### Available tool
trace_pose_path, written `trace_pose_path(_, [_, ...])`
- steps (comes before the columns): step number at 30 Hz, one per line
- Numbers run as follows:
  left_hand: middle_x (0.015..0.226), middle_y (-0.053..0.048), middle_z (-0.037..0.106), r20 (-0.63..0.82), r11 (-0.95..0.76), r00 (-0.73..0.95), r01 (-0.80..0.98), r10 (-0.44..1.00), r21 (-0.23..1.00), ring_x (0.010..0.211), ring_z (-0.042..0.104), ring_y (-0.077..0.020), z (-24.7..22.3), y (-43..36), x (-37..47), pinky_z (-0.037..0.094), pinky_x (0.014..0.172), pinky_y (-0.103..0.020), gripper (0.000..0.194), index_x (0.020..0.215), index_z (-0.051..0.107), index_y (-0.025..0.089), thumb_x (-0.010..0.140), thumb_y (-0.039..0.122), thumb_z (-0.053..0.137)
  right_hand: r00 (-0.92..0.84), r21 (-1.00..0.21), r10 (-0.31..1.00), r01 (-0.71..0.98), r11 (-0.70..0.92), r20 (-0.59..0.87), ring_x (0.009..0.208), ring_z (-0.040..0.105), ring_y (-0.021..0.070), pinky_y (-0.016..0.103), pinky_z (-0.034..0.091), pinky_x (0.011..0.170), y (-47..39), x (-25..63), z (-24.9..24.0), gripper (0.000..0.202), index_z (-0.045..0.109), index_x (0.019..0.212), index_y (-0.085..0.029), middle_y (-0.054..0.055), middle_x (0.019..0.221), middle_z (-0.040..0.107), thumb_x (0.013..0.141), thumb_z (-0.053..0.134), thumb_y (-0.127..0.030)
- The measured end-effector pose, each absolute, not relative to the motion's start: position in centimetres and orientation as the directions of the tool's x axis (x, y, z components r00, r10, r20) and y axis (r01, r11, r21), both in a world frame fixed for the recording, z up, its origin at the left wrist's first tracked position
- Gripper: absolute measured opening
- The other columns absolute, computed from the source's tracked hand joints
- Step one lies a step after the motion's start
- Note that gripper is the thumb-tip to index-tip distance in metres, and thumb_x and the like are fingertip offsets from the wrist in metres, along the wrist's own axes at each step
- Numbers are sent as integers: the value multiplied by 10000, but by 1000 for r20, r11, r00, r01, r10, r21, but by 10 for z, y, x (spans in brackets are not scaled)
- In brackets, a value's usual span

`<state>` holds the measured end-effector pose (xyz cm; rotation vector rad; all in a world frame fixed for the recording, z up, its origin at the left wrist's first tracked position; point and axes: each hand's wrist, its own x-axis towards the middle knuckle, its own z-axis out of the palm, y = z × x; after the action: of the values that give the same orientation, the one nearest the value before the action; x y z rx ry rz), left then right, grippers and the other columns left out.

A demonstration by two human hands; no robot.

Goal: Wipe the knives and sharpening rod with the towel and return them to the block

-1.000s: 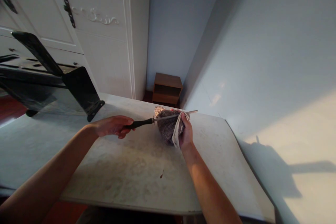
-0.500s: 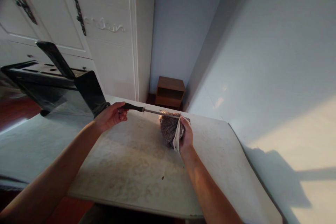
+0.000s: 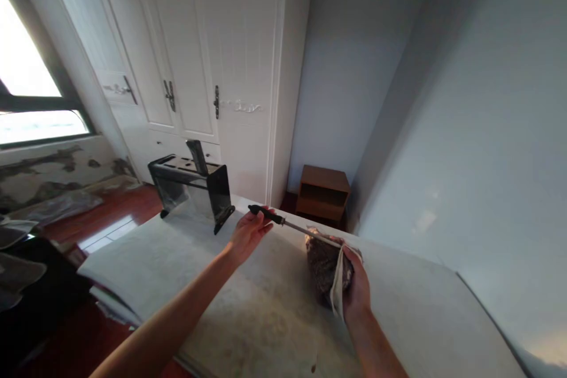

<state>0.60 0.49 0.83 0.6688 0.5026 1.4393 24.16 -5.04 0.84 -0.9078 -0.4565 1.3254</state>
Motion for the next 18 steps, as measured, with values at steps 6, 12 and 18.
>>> trace_pose_path(6, [1019,-93,717,157,-104,2,-740,988,665,1020,682,-248,23,-9,-8,536,899,-358,343,945,653,184,687,310,841,281,-832,928,-553,-53,-246,729,716,251,366,590,688,-52,242,11,324,711,803,-242,-19,729,744,510,790,-354])
trace_pose_path(12, [851,-74,730,266,-348,-225,-561,937,751,847,727,-251,74,-26,-62,588,752,-354,483,934,640,149,626,455,852,359,-866,861,-472,-167,-362,737,698,259,368,577,702,-60,244,21,368,643,813,-247,-55,607,677,499,781,-382])
trace_pose_path(18, [827,-92,729,401,-431,-209,-127,892,893,721,727,-244,150,-59,-116,595,635,-336,525,933,647,128,624,513,827,241,-872,889,-408,-271,-389,744,706,287,414,589,695,-58,251,8,416,641,915,-268,-17,726,725,569,750,-471])
